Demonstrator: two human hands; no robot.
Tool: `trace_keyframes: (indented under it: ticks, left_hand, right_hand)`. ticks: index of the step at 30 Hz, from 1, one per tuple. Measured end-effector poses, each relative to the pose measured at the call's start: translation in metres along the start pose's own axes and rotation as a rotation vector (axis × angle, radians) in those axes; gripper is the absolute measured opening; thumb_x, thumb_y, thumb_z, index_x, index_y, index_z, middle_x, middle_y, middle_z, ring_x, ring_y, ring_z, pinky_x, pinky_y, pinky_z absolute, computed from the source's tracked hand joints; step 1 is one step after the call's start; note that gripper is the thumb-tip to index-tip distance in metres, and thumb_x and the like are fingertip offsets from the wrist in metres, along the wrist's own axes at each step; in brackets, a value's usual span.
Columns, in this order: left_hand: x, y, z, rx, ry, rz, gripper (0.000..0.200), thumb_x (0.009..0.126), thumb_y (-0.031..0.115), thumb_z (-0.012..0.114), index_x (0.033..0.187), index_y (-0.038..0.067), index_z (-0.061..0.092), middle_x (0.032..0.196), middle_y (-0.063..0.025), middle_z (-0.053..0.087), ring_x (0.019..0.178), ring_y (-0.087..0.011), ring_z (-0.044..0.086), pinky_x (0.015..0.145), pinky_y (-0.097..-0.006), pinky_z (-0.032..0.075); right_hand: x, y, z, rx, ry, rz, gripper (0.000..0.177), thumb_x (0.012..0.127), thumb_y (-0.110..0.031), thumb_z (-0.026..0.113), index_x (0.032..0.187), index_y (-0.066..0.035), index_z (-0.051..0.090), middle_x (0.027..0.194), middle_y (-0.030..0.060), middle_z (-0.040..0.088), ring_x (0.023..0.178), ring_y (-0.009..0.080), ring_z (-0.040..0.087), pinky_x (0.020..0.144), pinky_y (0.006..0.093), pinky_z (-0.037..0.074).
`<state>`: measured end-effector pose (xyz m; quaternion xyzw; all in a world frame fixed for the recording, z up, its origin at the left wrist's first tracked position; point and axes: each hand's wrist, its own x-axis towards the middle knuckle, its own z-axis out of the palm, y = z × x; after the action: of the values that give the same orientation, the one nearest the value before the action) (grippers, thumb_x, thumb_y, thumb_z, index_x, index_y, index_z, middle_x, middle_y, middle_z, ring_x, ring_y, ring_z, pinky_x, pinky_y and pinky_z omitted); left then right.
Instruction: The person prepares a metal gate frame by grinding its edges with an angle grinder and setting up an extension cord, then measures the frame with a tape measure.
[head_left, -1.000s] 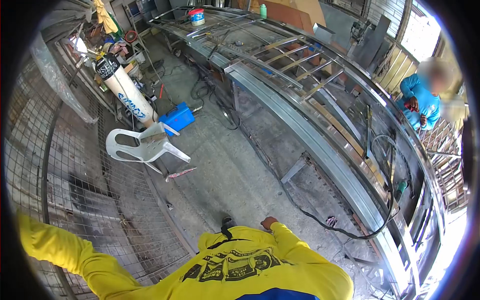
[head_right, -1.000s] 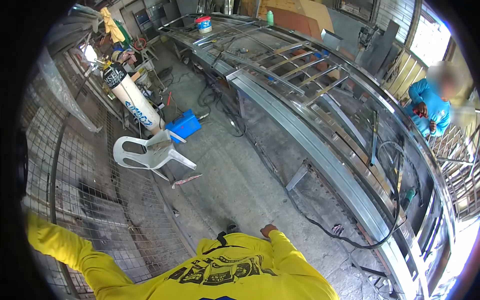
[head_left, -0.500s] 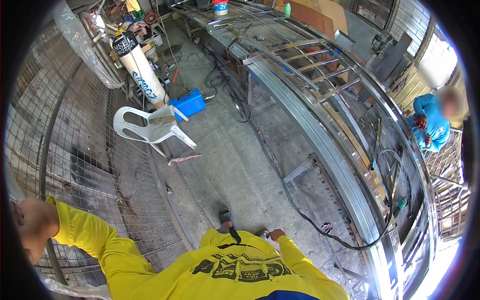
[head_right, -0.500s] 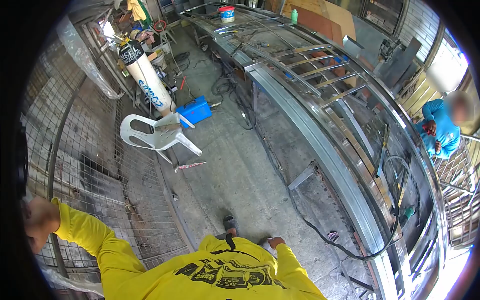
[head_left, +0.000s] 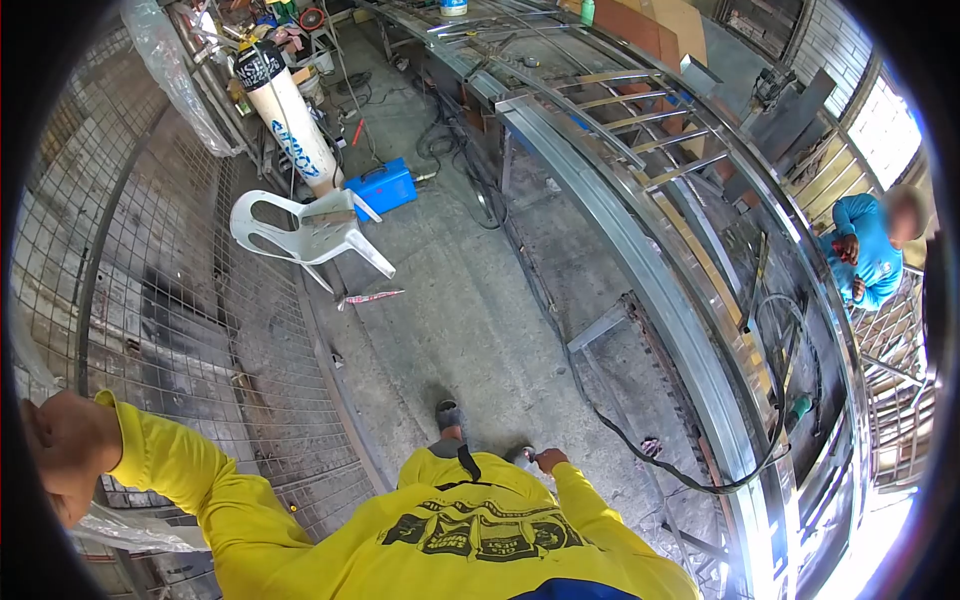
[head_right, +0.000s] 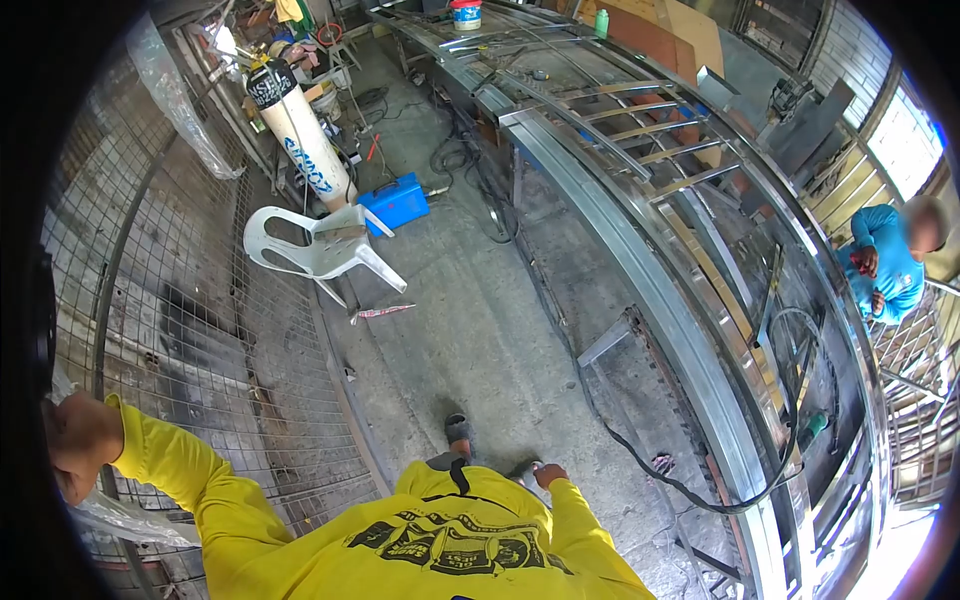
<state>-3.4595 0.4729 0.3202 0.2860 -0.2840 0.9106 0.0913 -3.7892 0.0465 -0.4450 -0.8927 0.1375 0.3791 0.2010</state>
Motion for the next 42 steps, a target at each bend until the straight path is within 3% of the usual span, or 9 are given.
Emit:
trace_keyframes:
  ticks: [9, 12, 15, 24, 28, 30, 35, 39, 42]
  left_hand:
    - [-0.009, 0.009, 0.014, -0.221, 0.149, -0.126, 0.026, 0.067, 0.005, 0.06, 0.043, -0.003, 0.056, 0.04, -0.0126, 0.053, 0.029, -0.013, 0.043, 0.031, -0.0242, 0.03]
    - [-0.009, 0.014, 0.023, -0.288, 0.192, -0.122, 0.026, 0.066, 0.005, 0.06, 0.042, -0.002, 0.055, 0.039, -0.013, 0.052, 0.028, -0.0132, 0.042, 0.03, -0.0244, 0.029]
    - [-0.008, 0.016, 0.038, -0.361, 0.235, -0.096, 0.026, 0.065, 0.005, 0.06, 0.041, -0.002, 0.054, 0.039, -0.0134, 0.051, 0.027, -0.0135, 0.041, 0.03, -0.0246, 0.028]
    - [-0.017, 0.022, 0.038, -0.371, 0.132, -0.169, 0.022, 0.057, 0.002, 0.058, 0.038, 0.0, 0.047, 0.036, -0.0118, 0.047, 0.026, -0.0162, 0.042, 0.031, -0.0227, 0.033]
    - [-0.017, 0.01, 0.031, 0.188, 0.008, 0.35, 0.027, 0.055, 0.0, 0.057, 0.037, 0.005, 0.038, 0.034, -0.0103, 0.042, 0.026, -0.0181, 0.044, 0.03, -0.0228, 0.034]
    - [-0.018, 0.006, 0.024, 0.234, 0.031, 0.354, 0.028, 0.055, 0.0, 0.056, 0.037, 0.006, 0.036, 0.034, -0.01, 0.04, 0.026, -0.0185, 0.043, 0.029, -0.0231, 0.033]
    - [-0.022, 0.011, 0.027, -0.279, 0.25, -0.168, 0.025, 0.053, 0.0, 0.055, 0.037, 0.007, 0.037, 0.035, -0.0096, 0.039, 0.025, -0.0177, 0.04, 0.028, -0.0241, 0.031]
    - [-0.02, 0.019, 0.028, -0.349, 0.178, -0.192, 0.025, 0.064, 0.002, 0.057, 0.044, 0.006, 0.043, 0.041, -0.0093, 0.04, 0.032, -0.0174, 0.043, 0.033, -0.026, 0.032]
    - [-0.025, 0.083, 0.055, -0.365, 0.107, -0.288, 0.037, 0.092, 0.023, 0.055, 0.061, 0.008, 0.044, 0.056, -0.0045, 0.033, 0.046, -0.0163, 0.03, 0.049, -0.0328, 0.03]
  right_hand:
    - [-0.01, -0.003, -0.014, 0.007, -0.018, 0.005, 0.034, 0.094, -0.033, 0.037, 0.111, -0.021, 0.065, 0.109, 0.0141, 0.064, 0.102, 0.0331, 0.061, 0.087, 0.0433, 0.049]
    - [-0.005, 0.006, -0.001, 0.247, 0.023, 0.098, 0.057, 0.093, -0.049, 0.033, 0.106, -0.005, 0.065, 0.113, 0.021, 0.061, 0.105, 0.0382, 0.057, 0.092, 0.0451, 0.045]
    - [0.002, 0.01, 0.01, 0.11, 0.018, 0.108, 0.029, 0.087, -0.024, 0.047, 0.109, -0.019, 0.065, 0.102, 0.0129, 0.066, 0.098, 0.0319, 0.062, 0.083, 0.0428, 0.05]
    - [-0.014, 0.008, 0.008, 0.01, 0.119, -0.098, 0.021, 0.08, -0.021, 0.054, 0.097, -0.014, 0.066, 0.092, 0.0153, 0.066, 0.089, 0.0334, 0.064, 0.075, 0.0446, 0.051]
    - [0.023, 0.022, 0.044, 0.189, 0.134, 0.097, 0.019, 0.079, -0.02, 0.056, 0.093, -0.013, 0.066, 0.089, 0.0143, 0.067, 0.087, 0.0331, 0.064, 0.074, 0.0444, 0.051]
    - [0.02, 0.024, 0.034, 0.181, 0.091, 0.046, 0.019, 0.078, -0.02, 0.056, 0.092, -0.013, 0.067, 0.088, 0.0136, 0.067, 0.086, 0.033, 0.064, 0.074, 0.044, 0.051]
    - [0.028, 0.03, 0.035, 0.155, 0.115, 0.034, 0.02, 0.078, -0.021, 0.056, 0.093, -0.014, 0.067, 0.088, 0.013, 0.067, 0.086, 0.0322, 0.064, 0.074, 0.0442, 0.051]
    - [0.0, 0.014, -0.004, 0.102, 0.059, -0.047, 0.058, 0.091, -0.057, 0.037, 0.106, -0.009, 0.066, 0.107, 0.0198, 0.064, 0.103, 0.0362, 0.059, 0.088, 0.046, 0.047]
    - [-0.003, 0.001, -0.009, 0.256, -0.016, 0.198, 0.053, 0.093, -0.058, 0.03, 0.103, -0.022, 0.067, 0.092, 0.0171, 0.066, 0.094, 0.0362, 0.062, 0.082, 0.0452, 0.049]
